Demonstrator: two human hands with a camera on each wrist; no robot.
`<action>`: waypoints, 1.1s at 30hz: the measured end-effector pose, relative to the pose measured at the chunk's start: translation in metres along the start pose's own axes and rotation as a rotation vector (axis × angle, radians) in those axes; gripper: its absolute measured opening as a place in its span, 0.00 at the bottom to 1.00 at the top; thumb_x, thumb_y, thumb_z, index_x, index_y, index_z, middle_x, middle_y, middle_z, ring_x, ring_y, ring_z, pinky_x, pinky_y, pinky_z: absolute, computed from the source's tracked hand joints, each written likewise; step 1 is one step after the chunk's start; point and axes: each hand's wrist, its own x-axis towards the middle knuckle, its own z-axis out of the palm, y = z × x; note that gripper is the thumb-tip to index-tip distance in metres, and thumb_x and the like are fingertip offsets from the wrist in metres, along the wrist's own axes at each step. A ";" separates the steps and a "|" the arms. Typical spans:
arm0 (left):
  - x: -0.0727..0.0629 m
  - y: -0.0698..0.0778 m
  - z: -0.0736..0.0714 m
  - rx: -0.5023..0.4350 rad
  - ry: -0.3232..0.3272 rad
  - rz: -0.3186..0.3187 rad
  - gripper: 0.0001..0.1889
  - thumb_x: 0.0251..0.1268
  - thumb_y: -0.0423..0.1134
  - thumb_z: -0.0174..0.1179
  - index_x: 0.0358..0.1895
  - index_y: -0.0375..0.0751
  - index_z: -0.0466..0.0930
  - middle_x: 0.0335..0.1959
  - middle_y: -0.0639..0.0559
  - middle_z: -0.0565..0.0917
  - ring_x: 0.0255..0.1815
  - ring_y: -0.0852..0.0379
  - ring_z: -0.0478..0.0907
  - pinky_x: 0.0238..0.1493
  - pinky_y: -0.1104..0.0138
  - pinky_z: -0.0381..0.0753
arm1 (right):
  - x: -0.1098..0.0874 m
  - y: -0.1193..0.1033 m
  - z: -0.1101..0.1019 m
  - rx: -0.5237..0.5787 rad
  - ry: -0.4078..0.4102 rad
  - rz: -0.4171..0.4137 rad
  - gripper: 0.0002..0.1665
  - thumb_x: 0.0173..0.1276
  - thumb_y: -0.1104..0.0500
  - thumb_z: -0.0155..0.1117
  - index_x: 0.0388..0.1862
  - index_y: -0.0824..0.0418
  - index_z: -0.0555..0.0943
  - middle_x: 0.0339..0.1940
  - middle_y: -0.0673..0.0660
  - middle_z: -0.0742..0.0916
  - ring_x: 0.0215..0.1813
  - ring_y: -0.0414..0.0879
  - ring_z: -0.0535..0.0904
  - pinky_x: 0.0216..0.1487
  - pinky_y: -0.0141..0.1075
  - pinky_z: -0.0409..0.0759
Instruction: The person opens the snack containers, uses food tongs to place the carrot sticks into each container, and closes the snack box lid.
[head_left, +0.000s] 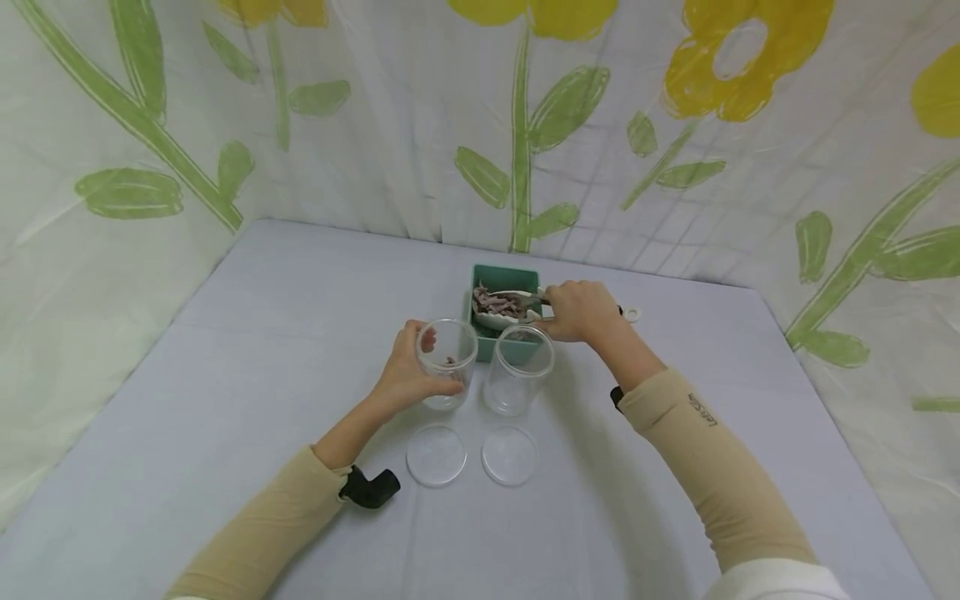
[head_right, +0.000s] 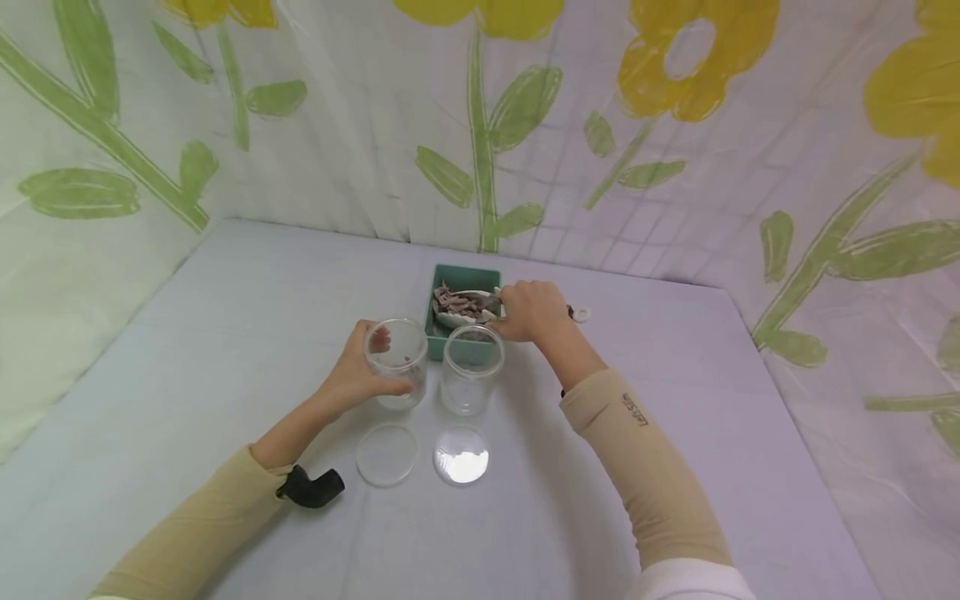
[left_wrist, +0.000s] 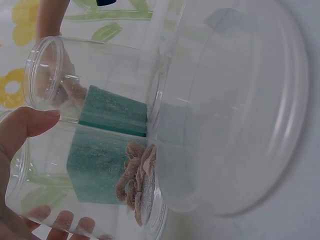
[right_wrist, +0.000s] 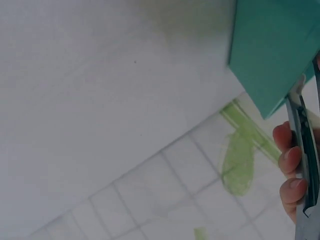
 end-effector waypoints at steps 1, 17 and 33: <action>0.000 0.000 0.000 0.000 0.002 -0.001 0.40 0.39 0.33 0.77 0.56 0.32 0.60 0.56 0.34 0.67 0.59 0.40 0.66 0.58 0.49 0.69 | 0.000 0.000 -0.001 0.002 -0.004 0.000 0.26 0.64 0.39 0.64 0.34 0.62 0.79 0.17 0.54 0.77 0.19 0.47 0.71 0.21 0.39 0.70; 0.000 -0.002 0.000 0.003 0.013 0.031 0.40 0.37 0.32 0.77 0.55 0.32 0.61 0.55 0.34 0.68 0.58 0.40 0.67 0.58 0.50 0.69 | -0.015 0.014 -0.005 0.146 -0.029 0.061 0.41 0.64 0.35 0.60 0.62 0.65 0.76 0.48 0.64 0.85 0.42 0.60 0.82 0.41 0.52 0.80; 0.003 0.001 -0.006 -0.025 -0.006 -0.007 0.41 0.39 0.31 0.77 0.56 0.30 0.60 0.58 0.31 0.67 0.58 0.39 0.67 0.60 0.49 0.68 | -0.035 0.025 -0.002 0.239 0.003 0.117 0.45 0.65 0.33 0.59 0.65 0.68 0.74 0.48 0.68 0.85 0.41 0.61 0.82 0.38 0.52 0.79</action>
